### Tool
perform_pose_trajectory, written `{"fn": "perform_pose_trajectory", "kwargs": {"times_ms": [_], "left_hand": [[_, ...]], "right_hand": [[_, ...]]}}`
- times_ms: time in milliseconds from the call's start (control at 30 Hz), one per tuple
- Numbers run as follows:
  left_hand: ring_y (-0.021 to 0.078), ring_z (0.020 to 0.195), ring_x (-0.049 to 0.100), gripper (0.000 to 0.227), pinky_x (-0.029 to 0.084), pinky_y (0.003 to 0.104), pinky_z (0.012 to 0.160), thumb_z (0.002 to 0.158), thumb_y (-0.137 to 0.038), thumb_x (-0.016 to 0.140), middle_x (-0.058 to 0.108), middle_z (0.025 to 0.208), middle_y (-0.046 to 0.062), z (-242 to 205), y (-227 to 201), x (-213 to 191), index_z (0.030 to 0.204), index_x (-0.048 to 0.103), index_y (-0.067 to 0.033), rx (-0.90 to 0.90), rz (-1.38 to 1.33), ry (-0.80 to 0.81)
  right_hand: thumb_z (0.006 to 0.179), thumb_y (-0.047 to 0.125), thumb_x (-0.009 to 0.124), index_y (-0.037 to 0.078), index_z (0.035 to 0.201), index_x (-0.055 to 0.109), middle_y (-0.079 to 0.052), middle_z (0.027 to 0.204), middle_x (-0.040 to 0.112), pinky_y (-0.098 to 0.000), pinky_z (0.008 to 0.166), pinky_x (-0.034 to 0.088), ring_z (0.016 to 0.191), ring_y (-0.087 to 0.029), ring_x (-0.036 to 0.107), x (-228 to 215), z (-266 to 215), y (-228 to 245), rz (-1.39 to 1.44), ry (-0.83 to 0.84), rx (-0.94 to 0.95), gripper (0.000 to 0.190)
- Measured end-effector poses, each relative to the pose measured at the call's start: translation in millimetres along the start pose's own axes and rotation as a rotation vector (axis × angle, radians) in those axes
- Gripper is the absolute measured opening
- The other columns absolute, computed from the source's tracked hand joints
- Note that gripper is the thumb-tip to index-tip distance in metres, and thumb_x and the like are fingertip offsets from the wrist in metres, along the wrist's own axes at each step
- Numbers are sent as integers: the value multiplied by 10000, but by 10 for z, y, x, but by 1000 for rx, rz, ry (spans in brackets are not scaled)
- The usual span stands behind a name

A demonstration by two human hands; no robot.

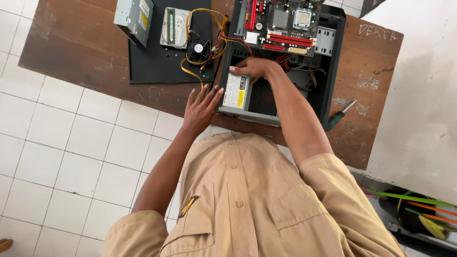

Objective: The person installs a power supply unit into a desktop computer case. They slide the unit into the chassis, align it, and secure it with screws using a screwdriver.

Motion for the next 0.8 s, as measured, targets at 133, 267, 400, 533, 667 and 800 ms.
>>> {"fn": "perform_pose_trajectory", "kwargs": {"times_ms": [133, 267, 400, 533, 667, 800], "left_hand": [[350, 1394, 540, 932, 388, 622, 1134, 831, -172, 818, 540, 1535, 96, 15, 50, 28, 1642, 361, -216, 45, -25, -9], [392, 1300, 611, 831, 472, 595, 1039, 873, -196, 772, 549, 1505, 161, -84, 52, 259, 1616, 399, -226, 69, -120, -75], [458, 1081, 709, 625, 586, 556, 658, 1058, -80, 493, 471, 1553, 216, -187, -35, 270, 1639, 319, -230, -35, -362, -117], [454, 1235, 653, 844, 443, 489, 479, 928, -116, 760, 236, 1735, 149, -93, 22, 387, 1582, 237, -225, -92, -374, 255], [380, 1430, 574, 960, 532, 510, 595, 892, -326, 882, 225, 1745, 111, -110, 31, 499, 1584, 220, -263, -127, -391, 185], [350, 1378, 627, 853, 573, 495, 636, 903, -208, 884, 342, 1704, 96, -109, -1, 536, 1529, 306, -247, -137, -374, 14]], "right_hand": [[911, 651, 745, 154, 1386, 667, -194, 1321, 655, -502, 831, 653, 1191, -426, 648, -36, 329, -442, 116, -72, -17, 692], [877, 558, 803, 190, 1402, 658, -125, 1297, 652, -478, 874, 636, 1147, -331, 636, 64, 200, -563, 232, -143, -28, 658], [905, 622, 775, 133, 1451, 610, -229, 1444, 577, -556, 935, 587, 1339, -447, 553, 47, 117, -602, 155, -228, -38, 752], [797, 771, 432, 94, 1488, 534, -175, 1595, 458, -638, 1206, 317, 1489, -415, 401, 341, -409, 99, 88, -262, 134, 973], [867, 773, 410, 96, 1034, 714, -111, 1148, 751, -475, 1021, 407, 1086, -295, 679, 293, -238, -51, 130, -299, 60, 761], [933, 727, 426, 91, 952, 695, -94, 1034, 754, -426, 935, 449, 942, -262, 693, 239, -125, -195, 146, -288, 16, 690]]}}
Point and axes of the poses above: each hand's wrist, its own z-axis towards the middle knuckle, its own x-axis out of the palm, y = z × x, the point moved 5 cm from there along z, towards the middle knuckle
